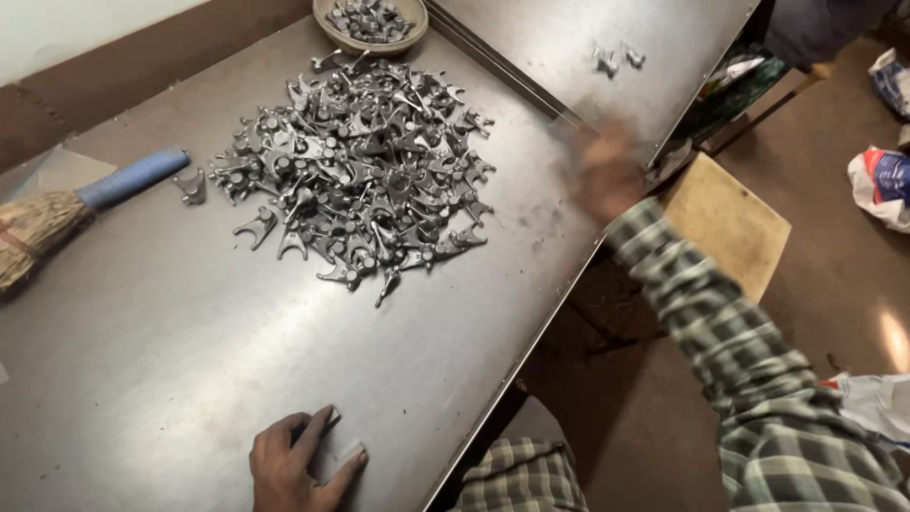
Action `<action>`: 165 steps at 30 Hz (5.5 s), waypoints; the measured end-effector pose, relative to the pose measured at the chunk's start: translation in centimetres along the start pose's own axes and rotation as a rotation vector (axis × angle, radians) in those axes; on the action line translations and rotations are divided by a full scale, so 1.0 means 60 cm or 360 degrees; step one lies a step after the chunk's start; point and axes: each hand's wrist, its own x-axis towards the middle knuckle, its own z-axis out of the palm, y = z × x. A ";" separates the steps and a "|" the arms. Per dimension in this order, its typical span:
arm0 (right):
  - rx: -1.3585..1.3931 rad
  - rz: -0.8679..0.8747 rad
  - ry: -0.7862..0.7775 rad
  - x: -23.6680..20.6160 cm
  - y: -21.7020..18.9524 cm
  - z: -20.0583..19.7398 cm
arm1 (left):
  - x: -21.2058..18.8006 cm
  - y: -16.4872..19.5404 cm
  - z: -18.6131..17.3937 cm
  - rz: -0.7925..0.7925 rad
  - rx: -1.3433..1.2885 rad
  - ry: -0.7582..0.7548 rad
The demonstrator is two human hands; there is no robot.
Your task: The person repeatedly picks up small metal parts from a pile on a metal table, places them into a U-shaped metal jig, and then removes them to place them back into the pile. The person continues this repetitive cycle throughout the clip.
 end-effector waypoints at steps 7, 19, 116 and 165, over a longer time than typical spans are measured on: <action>0.0905 -0.0264 -0.0377 -0.245 -0.223 -0.058 | -0.027 0.052 0.015 0.0057 -0.0004 0.0055; 0.1042 0.0050 -0.0391 -0.450 -0.296 -0.260 | -0.210 0.153 -0.040 -0.0041 -0.0034 0.0024; 0.1895 -0.0419 -0.0571 -0.213 -0.519 -0.048 | 0.037 -0.010 -0.029 -0.0023 -0.0296 -0.0137; 0.1879 -0.0523 -0.0611 -0.214 -0.525 -0.032 | 0.039 -0.033 -0.038 -0.0048 -0.0176 -0.0135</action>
